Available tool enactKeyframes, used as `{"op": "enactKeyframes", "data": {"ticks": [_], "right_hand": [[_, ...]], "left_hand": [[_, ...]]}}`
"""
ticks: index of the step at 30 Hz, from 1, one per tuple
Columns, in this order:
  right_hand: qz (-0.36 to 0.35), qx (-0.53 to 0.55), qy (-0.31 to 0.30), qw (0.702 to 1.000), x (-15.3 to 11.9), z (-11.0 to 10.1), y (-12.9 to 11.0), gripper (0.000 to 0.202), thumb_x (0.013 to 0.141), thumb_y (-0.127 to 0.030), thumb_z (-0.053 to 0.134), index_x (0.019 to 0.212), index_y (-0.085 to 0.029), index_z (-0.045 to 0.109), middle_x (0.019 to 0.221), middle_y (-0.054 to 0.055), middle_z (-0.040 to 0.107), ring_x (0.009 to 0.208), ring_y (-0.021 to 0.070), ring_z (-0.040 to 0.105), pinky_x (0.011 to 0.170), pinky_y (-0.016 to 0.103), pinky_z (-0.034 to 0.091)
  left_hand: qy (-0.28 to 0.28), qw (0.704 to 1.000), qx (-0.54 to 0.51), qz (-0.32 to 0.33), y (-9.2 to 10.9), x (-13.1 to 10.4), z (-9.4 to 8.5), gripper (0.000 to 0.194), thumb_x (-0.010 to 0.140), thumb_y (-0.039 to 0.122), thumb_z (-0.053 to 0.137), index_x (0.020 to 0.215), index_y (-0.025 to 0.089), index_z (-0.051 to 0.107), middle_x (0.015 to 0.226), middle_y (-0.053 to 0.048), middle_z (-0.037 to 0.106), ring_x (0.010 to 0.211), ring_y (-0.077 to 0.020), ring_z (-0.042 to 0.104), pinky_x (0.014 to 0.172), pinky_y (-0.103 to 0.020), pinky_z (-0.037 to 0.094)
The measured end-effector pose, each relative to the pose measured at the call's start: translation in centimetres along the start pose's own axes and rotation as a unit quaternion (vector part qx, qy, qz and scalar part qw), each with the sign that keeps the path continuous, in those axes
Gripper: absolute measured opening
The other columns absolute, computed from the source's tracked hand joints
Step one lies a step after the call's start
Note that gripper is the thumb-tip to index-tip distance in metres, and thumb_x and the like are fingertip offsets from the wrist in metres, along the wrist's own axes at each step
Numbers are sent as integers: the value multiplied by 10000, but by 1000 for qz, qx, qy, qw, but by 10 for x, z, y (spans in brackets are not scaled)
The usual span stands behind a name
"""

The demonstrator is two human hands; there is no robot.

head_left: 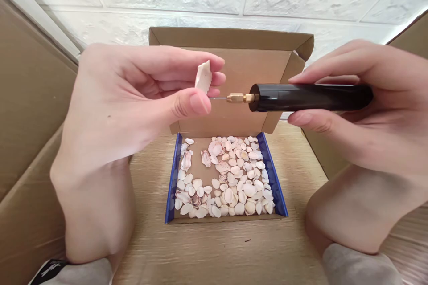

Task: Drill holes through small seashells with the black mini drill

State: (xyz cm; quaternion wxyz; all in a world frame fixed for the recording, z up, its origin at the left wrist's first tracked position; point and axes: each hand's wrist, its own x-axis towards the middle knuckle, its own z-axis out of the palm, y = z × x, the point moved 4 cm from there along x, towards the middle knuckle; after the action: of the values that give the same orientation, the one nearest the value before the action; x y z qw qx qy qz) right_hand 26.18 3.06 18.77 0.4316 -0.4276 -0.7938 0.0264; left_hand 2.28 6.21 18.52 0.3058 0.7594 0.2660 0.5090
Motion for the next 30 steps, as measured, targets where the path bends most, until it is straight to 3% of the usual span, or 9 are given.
{"op": "enactKeyframes", "data": {"ticks": [3, 5, 10, 12, 15, 19, 26, 28, 30], "right_hand": [[4, -32, 1, 999, 1, 0, 1, 140, 805, -388, 735, 945, -388, 736, 791, -56, 728, 648, 190, 620, 509, 386, 378], [8, -32, -3, 999, 2, 0, 0, 137, 804, -385, 736, 941, -381, 740, 805, -51, 734, 655, 189, 623, 518, 390, 388], [-17, 20, 37, 999, 3, 1, -9, 292, 816, -303, 712, 1082, -425, 709, 987, -20, 712, 890, 249, 637, 755, 445, 493], [-4, 17, 42, 999, 4, 1, -9, 309, 805, -262, 714, 1055, -442, 713, 969, -23, 711, 899, 256, 639, 777, 452, 496], [12, 2, 32, 999, 3, 1, -6, 242, 768, -301, 765, 983, -409, 736, 869, -29, 732, 768, 233, 647, 635, 428, 453], [28, -54, 29, 998, 1, -2, -4, 113, 810, -432, 735, 894, -358, 755, 728, -45, 725, 559, 159, 573, 487, 397, 358], [16, 19, 44, 999, 6, -1, -11, 332, 732, -214, 799, 1000, -396, 727, 968, -20, 728, 898, 233, 655, 751, 424, 496], [30, -5, 41, 999, 5, -1, -10, 252, 742, -326, 806, 978, -383, 736, 926, -20, 741, 807, 221, 660, 659, 419, 478], [38, -51, 33, 997, 3, -2, -8, 107, 804, -446, 736, 879, -370, 750, 736, -34, 727, 581, 169, 598, 503, 399, 392]], "left_hand": [[17, 1000, 11, -8, 1, 0, 0, 351, 769, 231, 808, 1066, 60, 734, 989, -50, 775, 931, -205, 755, 838, -302, 678], [19, 1000, 10, -6, 1, -1, 0, 362, 756, 215, 817, 1070, 57, 732, 995, -58, 775, 932, -222, 756, 838, -329, 680], [2, 1000, -8, 17, -3, 0, 1, 387, 716, 170, 841, 1083, 107, 734, 1025, -58, 772, 960, -282, 754, 857, -458, 672], [1, 1000, -15, 19, -5, 0, 0, 391, 711, 158, 842, 1084, 109, 735, 1029, -66, 771, 963, -301, 753, 856, -494, 668], [3, 1000, -17, 15, -4, 0, 0, 391, 716, 182, 844, 1082, 99, 735, 1026, -77, 773, 962, -302, 753, 862, -496, 666], [-3, 1000, -7, 4, -4, 0, 1, 377, 731, 183, 832, 1090, 122, 735, 1044, -60, 772, 974, -284, 751, 862, -483, 669], [-33, 999, -14, 28, -9, 4, -1, 374, 718, 173, 830, 1083, 157, 748, 999, 1, 773, 951, -233, 753, 875, -419, 677], [-32, 999, -10, 29, -8, 4, -1, 369, 718, 173, 830, 1076, 146, 747, 990, 2, 773, 936, -227, 755, 867, -412, 680], [-16, 1000, -8, 9, -7, 3, -1, 373, 730, 163, 822, 1092, 141, 737, 1041, -12, 769, 968, -240, 751, 886, -439, 672]]}}
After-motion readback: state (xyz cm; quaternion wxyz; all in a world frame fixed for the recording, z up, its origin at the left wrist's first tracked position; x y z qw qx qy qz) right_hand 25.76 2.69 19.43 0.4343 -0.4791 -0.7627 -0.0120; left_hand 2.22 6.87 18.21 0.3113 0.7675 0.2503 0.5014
